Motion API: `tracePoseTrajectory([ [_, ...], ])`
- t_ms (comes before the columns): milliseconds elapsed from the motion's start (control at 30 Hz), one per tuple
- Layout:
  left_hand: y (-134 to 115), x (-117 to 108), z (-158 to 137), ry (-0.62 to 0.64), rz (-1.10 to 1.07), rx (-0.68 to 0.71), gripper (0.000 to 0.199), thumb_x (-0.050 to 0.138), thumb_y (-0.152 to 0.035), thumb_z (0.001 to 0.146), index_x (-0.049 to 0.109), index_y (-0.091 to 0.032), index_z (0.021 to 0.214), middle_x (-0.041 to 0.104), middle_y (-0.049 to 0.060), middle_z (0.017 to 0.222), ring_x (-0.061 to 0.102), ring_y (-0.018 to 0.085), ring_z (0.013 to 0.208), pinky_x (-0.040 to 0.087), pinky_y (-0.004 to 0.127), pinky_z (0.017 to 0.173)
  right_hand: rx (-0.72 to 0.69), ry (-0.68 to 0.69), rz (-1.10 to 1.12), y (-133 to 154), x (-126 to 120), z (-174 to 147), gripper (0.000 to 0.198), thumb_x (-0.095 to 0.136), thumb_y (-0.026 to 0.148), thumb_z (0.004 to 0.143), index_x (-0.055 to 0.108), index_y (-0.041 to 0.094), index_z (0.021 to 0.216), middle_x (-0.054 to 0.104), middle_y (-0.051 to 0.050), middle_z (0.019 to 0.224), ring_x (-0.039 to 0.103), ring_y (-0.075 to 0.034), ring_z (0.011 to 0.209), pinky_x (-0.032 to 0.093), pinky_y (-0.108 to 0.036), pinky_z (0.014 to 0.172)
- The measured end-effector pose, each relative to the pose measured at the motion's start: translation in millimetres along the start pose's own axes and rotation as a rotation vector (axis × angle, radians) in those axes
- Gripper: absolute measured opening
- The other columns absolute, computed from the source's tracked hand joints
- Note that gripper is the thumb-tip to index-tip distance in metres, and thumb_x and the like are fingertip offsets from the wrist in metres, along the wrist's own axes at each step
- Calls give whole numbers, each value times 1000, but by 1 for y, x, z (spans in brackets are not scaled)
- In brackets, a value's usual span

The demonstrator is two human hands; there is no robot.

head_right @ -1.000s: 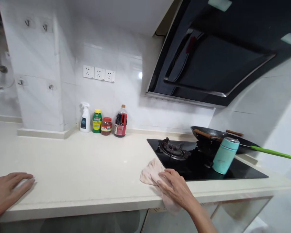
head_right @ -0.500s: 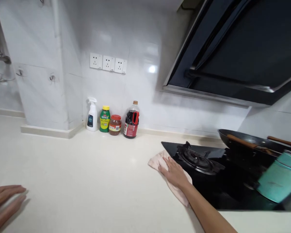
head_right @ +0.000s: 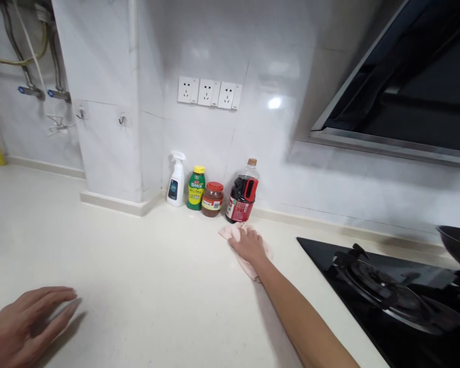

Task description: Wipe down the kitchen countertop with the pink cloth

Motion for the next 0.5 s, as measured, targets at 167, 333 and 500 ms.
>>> tracePoseTrajectory([
  [167,-13,-11,3,19,-9,-62,39,53,-64,85,75,-32,95,76,3,107,70,28,98,57,42,86,-253,69,84,93,-4,-33,71,42,58,102,33,14,157,21,-17,163,14,-31,150,11,-49,121],
  [333,-14,-13,4,25,-6,-36,38,52,-60,87,73,-29,95,75,5,105,69,29,99,54,42,87,-550,130,188,123,-13,-108,60,45,57,102,42,26,153,22,-5,164,13,-22,151,10,-40,123],
  [500,-12,-12,2,44,16,-22,36,51,-58,90,72,-29,97,74,5,109,68,28,105,51,41,90,-439,66,159,54,-14,-128,52,44,53,101,48,32,149,27,3,162,19,-20,150,14,-39,123],
])
Point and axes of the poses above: each hand's wrist, its own z-axis towards the middle knuckle, its own x-axis out of the palm, y = z × x, the point moved 3 cm from there along z, towards the middle knuckle
